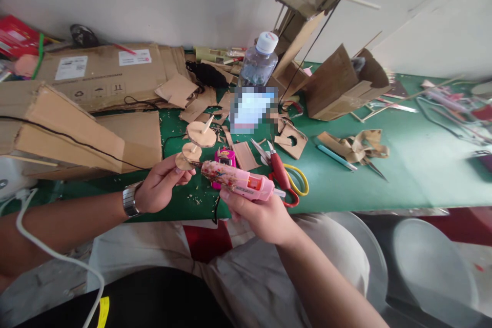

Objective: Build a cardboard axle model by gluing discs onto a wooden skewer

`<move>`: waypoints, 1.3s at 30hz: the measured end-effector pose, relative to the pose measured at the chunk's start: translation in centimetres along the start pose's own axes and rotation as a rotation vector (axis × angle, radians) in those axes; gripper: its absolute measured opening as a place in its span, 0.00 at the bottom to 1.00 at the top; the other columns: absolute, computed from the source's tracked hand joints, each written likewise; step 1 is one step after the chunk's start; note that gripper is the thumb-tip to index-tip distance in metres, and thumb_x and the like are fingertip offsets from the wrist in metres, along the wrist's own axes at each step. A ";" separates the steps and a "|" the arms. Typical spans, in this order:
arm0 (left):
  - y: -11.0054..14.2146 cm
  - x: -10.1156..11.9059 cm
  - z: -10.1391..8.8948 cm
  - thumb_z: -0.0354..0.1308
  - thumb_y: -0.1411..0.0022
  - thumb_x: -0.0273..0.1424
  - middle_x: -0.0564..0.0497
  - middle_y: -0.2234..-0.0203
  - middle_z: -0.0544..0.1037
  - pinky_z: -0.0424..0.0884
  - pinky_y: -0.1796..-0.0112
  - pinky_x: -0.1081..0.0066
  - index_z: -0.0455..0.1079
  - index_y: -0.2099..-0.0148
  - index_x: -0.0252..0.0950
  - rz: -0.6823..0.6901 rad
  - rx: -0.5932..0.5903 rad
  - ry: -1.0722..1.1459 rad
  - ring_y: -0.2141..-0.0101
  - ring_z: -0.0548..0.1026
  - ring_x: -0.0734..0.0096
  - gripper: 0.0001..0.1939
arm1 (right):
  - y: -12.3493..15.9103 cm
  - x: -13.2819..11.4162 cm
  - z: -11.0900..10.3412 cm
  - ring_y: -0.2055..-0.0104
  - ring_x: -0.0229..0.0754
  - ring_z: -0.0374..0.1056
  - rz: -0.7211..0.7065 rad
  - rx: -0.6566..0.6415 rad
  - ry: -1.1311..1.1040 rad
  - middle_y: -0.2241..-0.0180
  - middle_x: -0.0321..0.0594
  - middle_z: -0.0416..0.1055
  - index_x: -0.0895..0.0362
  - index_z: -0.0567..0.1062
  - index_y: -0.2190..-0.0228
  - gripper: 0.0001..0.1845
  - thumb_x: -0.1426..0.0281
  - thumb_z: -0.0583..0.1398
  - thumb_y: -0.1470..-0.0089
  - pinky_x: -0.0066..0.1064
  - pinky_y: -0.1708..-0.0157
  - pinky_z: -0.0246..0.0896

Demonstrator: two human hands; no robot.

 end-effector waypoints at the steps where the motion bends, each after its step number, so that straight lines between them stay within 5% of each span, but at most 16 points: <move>1: 0.0 0.0 0.0 0.53 0.17 0.43 0.52 0.70 0.70 0.62 0.71 0.71 0.76 0.54 0.37 -0.001 0.005 -0.009 0.71 0.64 0.73 0.18 | 0.0 0.0 0.0 0.82 0.36 0.60 -0.003 0.000 -0.001 0.80 0.29 0.68 0.52 0.78 0.33 0.32 0.52 0.68 0.32 0.29 0.82 0.69; 4: 0.2 -0.1 -0.2 0.53 0.17 0.44 0.51 0.71 0.70 0.64 0.70 0.70 0.76 0.58 0.36 -0.010 0.017 -0.027 0.70 0.65 0.72 0.20 | 0.0 0.2 0.0 0.81 0.36 0.61 -0.004 0.007 -0.003 0.80 0.29 0.68 0.51 0.79 0.33 0.32 0.52 0.69 0.32 0.29 0.82 0.69; 9: 0.4 -0.4 -0.3 0.52 0.17 0.45 0.48 0.67 0.75 0.66 0.69 0.69 0.79 0.51 0.37 -0.035 0.014 -0.049 0.69 0.68 0.70 0.20 | -0.1 0.2 0.0 0.82 0.36 0.60 -0.003 0.008 0.000 0.80 0.29 0.68 0.51 0.79 0.34 0.31 0.53 0.68 0.32 0.29 0.82 0.69; 23: 0.2 0.1 -0.1 0.51 0.16 0.44 0.54 0.74 0.67 0.61 0.72 0.70 0.77 0.57 0.35 -0.013 0.008 -0.005 0.74 0.62 0.74 0.22 | 0.0 0.1 0.0 0.82 0.36 0.60 -0.009 -0.016 0.006 0.80 0.29 0.67 0.48 0.79 0.33 0.30 0.53 0.67 0.31 0.29 0.82 0.70; 33: 0.3 -0.5 -0.2 0.57 0.19 0.41 0.58 0.73 0.62 0.56 0.76 0.74 0.70 0.49 0.39 0.039 -0.039 0.068 0.76 0.59 0.76 0.10 | 0.0 0.1 0.1 0.83 0.36 0.61 -0.028 -0.016 -0.003 0.81 0.28 0.67 0.49 0.79 0.33 0.29 0.54 0.67 0.31 0.27 0.83 0.67; 39: 0.1 -0.4 0.2 0.57 0.18 0.41 0.61 0.74 0.60 0.56 0.77 0.75 0.64 0.42 0.42 0.021 -0.001 0.079 0.77 0.58 0.77 0.11 | 0.0 0.1 0.0 0.81 0.37 0.60 -0.016 -0.008 0.009 0.81 0.29 0.67 0.48 0.80 0.34 0.30 0.53 0.68 0.32 0.29 0.82 0.69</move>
Point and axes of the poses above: each hand's wrist, its own y-axis away from the middle knuckle, its own z-axis out of the palm, x = y × z, the point moved 2 cm from there along -y, towards the middle knuckle
